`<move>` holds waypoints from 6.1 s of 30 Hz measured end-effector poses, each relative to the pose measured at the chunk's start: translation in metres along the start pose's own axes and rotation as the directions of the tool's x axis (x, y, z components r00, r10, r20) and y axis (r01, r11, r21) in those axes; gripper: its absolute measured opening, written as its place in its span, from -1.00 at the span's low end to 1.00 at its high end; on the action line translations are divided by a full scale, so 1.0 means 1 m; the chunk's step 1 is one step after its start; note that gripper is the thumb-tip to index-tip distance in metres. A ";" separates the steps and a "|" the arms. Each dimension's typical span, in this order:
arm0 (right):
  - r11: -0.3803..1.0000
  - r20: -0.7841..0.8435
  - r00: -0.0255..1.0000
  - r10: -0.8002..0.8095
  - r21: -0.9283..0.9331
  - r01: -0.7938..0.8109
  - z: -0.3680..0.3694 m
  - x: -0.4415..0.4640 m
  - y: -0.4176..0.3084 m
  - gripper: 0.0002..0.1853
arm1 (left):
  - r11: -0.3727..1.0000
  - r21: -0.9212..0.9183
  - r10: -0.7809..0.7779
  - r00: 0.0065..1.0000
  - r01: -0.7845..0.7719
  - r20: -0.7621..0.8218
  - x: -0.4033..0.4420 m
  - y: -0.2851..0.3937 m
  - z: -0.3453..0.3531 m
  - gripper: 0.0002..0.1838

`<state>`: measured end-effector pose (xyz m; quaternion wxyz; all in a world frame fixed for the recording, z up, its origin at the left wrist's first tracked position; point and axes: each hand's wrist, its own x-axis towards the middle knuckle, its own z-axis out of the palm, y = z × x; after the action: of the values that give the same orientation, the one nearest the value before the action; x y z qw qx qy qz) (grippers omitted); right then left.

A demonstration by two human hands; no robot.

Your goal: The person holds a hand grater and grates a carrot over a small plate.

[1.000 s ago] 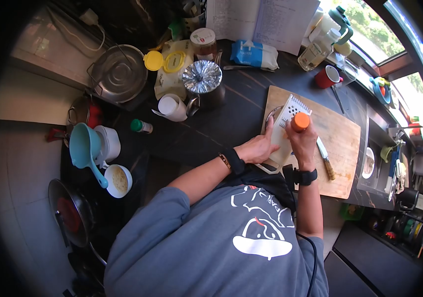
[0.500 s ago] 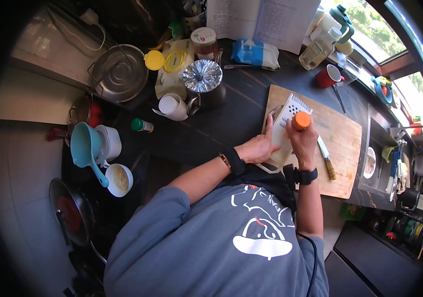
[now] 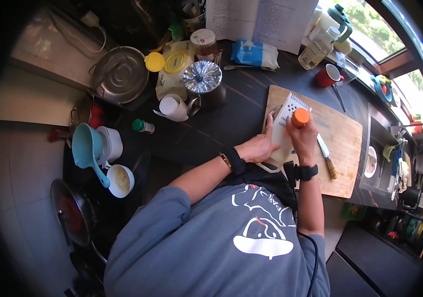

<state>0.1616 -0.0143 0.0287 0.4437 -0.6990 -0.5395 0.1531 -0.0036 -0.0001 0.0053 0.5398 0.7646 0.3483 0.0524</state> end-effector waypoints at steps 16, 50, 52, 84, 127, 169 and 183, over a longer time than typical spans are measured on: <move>0.998 -0.021 0.999 -0.041 -0.038 0.040 -0.004 0.018 0.008 -0.64 | 1.000 -0.014 0.006 1.000 -0.006 -0.016 -0.004 0.001 -0.003 0.03; 0.999 -0.015 1.000 -0.001 -0.036 0.000 -0.005 0.030 0.023 -0.63 | 1.000 -0.030 0.006 0.999 -0.007 -0.033 -0.002 -0.003 0.002 0.03; 1.000 0.010 1.000 -0.004 -0.024 0.004 -0.006 0.023 0.014 -0.62 | 1.000 -0.021 -0.015 1.000 0.015 -0.013 -0.005 0.003 -0.003 0.03; 0.999 -0.001 1.000 -0.010 -0.050 0.010 -0.003 -0.001 0.007 -0.63 | 0.999 0.025 -0.020 1.000 0.020 0.014 -0.005 0.003 -0.003 0.05; 0.998 0.047 0.998 0.043 0.049 -0.045 0.004 0.000 -0.004 -0.68 | 1.000 -0.004 -0.011 1.000 0.011 -0.022 0.004 -0.010 0.002 0.01; 0.988 0.012 0.989 -0.149 -0.038 0.149 0.004 -0.007 -0.008 -0.68 | 0.999 -0.009 -0.036 0.999 0.036 0.006 -0.007 0.009 -0.007 0.03; 0.989 0.018 0.991 -0.134 -0.057 0.135 0.003 -0.005 -0.009 -0.67 | 0.999 -0.002 -0.043 0.999 0.043 -0.011 -0.006 0.005 -0.006 0.02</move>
<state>0.1521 -0.0168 0.0323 0.4288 -0.6725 -0.5928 0.1119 -0.0084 0.0004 0.0134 0.5395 0.7560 0.3678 0.0454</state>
